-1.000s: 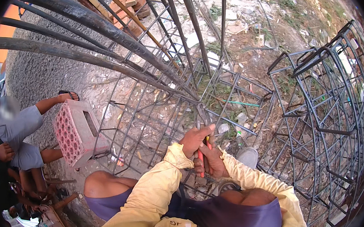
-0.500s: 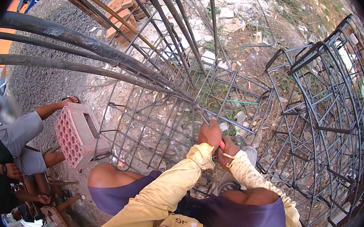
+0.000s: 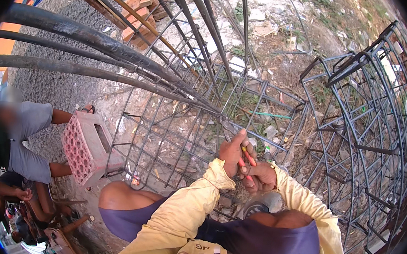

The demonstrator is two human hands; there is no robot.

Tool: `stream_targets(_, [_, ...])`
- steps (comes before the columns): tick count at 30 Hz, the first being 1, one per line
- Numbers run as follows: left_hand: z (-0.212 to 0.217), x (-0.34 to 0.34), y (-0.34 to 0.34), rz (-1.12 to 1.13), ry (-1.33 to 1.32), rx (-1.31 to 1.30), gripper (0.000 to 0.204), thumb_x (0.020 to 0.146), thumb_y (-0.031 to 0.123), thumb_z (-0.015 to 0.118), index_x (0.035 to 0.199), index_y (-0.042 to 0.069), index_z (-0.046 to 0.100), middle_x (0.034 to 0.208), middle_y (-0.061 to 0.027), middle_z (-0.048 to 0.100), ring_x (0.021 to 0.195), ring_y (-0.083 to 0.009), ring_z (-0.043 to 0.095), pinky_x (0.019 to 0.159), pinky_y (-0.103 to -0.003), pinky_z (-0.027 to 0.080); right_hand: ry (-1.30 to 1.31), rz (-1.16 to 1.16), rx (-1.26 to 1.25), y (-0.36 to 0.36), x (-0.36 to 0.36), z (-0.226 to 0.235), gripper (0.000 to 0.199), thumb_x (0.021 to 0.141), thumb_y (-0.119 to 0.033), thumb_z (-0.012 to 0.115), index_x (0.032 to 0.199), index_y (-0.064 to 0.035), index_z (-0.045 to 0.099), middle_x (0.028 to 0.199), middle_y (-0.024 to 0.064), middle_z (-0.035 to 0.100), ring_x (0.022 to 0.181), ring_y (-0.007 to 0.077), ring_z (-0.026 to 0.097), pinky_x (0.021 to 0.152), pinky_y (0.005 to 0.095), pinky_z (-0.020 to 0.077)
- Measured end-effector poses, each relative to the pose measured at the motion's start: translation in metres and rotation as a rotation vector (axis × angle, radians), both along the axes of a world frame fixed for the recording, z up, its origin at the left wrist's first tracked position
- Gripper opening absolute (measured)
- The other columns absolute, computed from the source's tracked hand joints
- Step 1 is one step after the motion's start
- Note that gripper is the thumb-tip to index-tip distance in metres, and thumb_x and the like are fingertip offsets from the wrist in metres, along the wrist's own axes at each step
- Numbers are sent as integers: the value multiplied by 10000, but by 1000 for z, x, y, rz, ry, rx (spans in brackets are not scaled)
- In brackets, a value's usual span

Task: The person uses pliers to twist wire ties around intersecting metal rods, securing a grid-like metal frame. The hands repeatedly wrap and twist wires at multiple joints to hold the structure together.

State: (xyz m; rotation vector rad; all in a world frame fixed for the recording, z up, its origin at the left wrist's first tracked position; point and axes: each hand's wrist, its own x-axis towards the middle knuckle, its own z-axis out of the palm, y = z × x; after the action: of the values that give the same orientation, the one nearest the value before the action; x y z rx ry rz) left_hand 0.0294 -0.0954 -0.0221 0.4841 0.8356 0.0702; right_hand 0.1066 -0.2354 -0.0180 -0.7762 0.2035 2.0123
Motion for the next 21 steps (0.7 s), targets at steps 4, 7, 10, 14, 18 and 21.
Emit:
stream_targets(4, [-9, 22, -17, 113, 242, 257, 484, 956, 445, 567, 697, 38, 525, 610, -108, 592, 518, -230, 588, 473, -363, 478, -1023, -57, 226, -4, 5, -15, 522, 853, -206, 716, 1273, 5, 491, 1017, 147, 656, 918, 273, 670, 822, 423, 559])
stream_targets(7, [-9, 35, -19, 159, 327, 266, 456, 971, 417, 557, 712, 45, 514, 626, -95, 578, 547, -226, 605, 510, -366, 486, -1786, 193, 64, -9, -4, -12, 546, 824, -164, 665, 1309, 3, 476, 1124, 249, 617, 1027, 408, 613, 877, 473, 505])
stream_targets(10, [-7, 44, -25, 206, 347, 169, 449, 971, 430, 566, 753, 40, 532, 634, -71, 561, 583, -223, 629, 548, -365, 495, -1823, 219, -75, -2, -5, -2, 453, 853, -219, 640, 1240, -17, 519, 1083, 286, 631, 1011, 465, 607, 850, 500, 502])
stream_targets(14, [-16, 15, -16, -107, 229, 555, 598, 934, 566, 554, 948, -27, 626, 805, -135, 657, 720, -242, 649, 682, -334, 513, -1633, 415, -160, 17, 6, 22, 354, 913, -354, 621, 1089, -48, 585, 995, 284, 652, 945, 452, 642, 806, 508, 512])
stream_targets(18, [-1, -32, -39, -379, 50, 699, 643, 924, 571, 572, 1126, -40, 585, 1040, -188, 656, 981, -266, 635, 870, -364, 488, -1563, 430, 142, 4, 26, 0, 388, 935, -435, 588, 999, -53, 605, 840, 233, 652, 774, 431, 642, 691, 467, 507])
stream_targets(21, [28, -52, -31, -990, 64, 770, 603, 928, 530, 586, 1169, -22, 558, 1064, -209, 660, 1014, -311, 639, 874, -398, 486, -1318, 422, 197, 5, 29, -13, 450, 942, -505, 574, 921, -56, 585, 660, 125, 581, 569, 286, 573, 557, 404, 464])
